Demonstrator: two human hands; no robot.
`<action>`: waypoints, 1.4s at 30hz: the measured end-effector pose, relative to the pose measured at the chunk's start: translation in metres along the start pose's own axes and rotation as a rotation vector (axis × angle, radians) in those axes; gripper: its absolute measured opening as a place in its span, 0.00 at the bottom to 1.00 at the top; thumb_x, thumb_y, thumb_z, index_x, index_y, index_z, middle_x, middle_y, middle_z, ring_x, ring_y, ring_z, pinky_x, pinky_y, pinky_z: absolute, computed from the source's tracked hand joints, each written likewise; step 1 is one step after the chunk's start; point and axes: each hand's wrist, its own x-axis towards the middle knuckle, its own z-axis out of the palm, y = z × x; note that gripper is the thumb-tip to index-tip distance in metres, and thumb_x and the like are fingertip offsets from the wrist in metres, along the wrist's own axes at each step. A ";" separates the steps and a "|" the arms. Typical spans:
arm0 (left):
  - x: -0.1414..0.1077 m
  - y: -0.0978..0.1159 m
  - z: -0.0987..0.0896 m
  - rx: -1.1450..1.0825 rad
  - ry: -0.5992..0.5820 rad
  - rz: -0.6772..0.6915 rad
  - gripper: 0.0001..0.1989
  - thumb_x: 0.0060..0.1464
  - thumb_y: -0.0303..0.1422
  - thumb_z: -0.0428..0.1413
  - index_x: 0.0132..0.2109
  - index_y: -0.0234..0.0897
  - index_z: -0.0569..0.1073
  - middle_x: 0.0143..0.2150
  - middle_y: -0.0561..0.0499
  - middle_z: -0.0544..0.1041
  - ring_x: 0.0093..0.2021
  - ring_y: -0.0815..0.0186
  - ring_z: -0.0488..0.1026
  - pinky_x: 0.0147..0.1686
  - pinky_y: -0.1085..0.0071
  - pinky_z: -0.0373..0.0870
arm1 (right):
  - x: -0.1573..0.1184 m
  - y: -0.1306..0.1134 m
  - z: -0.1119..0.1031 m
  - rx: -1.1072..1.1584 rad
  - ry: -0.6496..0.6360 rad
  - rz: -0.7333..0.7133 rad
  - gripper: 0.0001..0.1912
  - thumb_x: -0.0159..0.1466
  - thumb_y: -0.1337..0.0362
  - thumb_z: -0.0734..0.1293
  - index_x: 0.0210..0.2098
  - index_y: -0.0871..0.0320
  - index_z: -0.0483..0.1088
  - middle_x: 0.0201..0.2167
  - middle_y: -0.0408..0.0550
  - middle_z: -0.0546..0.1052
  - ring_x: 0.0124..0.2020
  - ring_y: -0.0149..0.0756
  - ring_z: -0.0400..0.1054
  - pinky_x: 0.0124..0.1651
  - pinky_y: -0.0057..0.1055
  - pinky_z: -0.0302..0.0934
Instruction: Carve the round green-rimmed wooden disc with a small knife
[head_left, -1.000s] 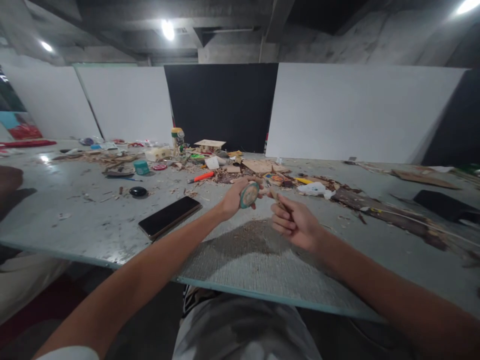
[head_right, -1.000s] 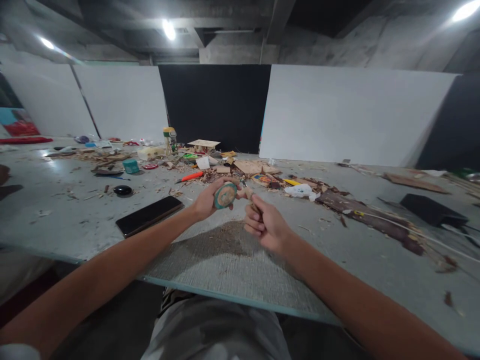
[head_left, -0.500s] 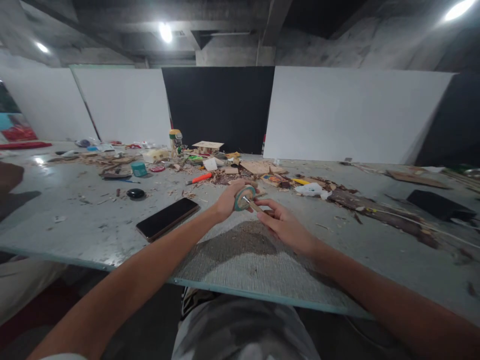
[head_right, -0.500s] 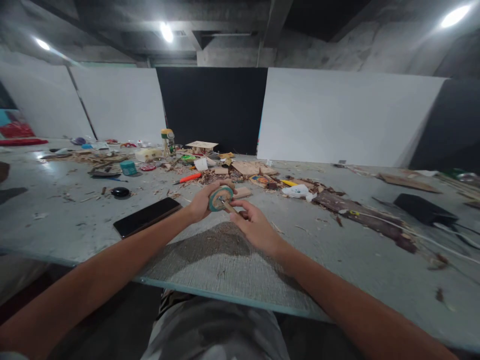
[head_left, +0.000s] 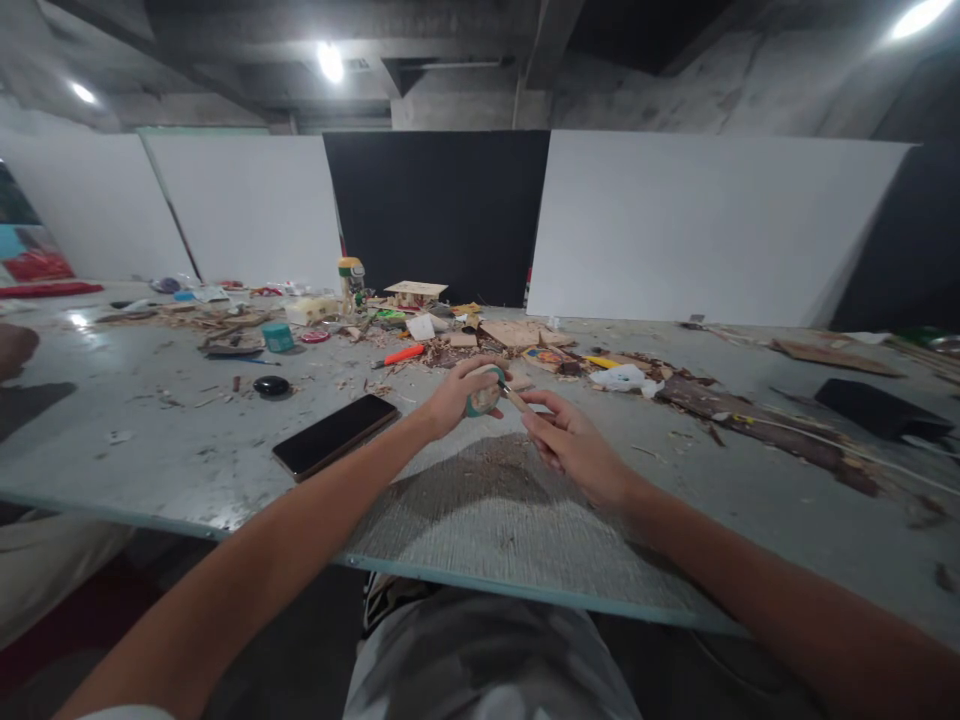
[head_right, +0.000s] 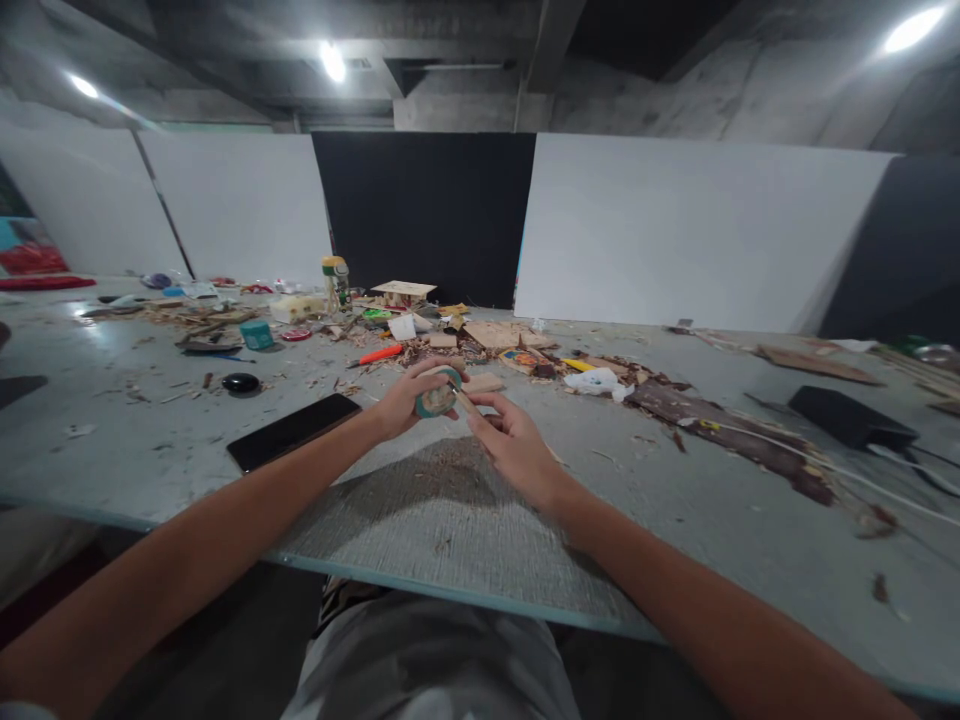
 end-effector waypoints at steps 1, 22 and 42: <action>0.000 0.000 0.000 -0.006 0.015 -0.002 0.19 0.48 0.39 0.61 0.46 0.36 0.72 0.45 0.45 0.74 0.36 0.65 0.73 0.31 0.69 0.74 | 0.000 0.000 0.000 0.002 0.002 -0.001 0.18 0.64 0.53 0.65 0.50 0.54 0.66 0.19 0.34 0.56 0.16 0.26 0.49 0.18 0.26 0.45; 0.003 -0.001 -0.004 -0.169 -0.004 0.006 0.18 0.52 0.40 0.53 0.46 0.34 0.71 0.44 0.42 0.76 0.37 0.58 0.77 0.29 0.63 0.76 | 0.003 0.010 -0.006 -0.335 -0.007 -0.085 0.17 0.66 0.58 0.60 0.52 0.57 0.66 0.22 0.41 0.67 0.21 0.30 0.59 0.24 0.27 0.51; 0.001 -0.002 0.011 -0.180 0.049 0.049 0.15 0.52 0.41 0.57 0.42 0.34 0.70 0.41 0.47 0.75 0.37 0.64 0.75 0.39 0.67 0.71 | 0.003 0.014 0.003 -0.339 0.083 -0.158 0.09 0.67 0.60 0.60 0.43 0.56 0.65 0.24 0.42 0.68 0.22 0.31 0.59 0.26 0.28 0.51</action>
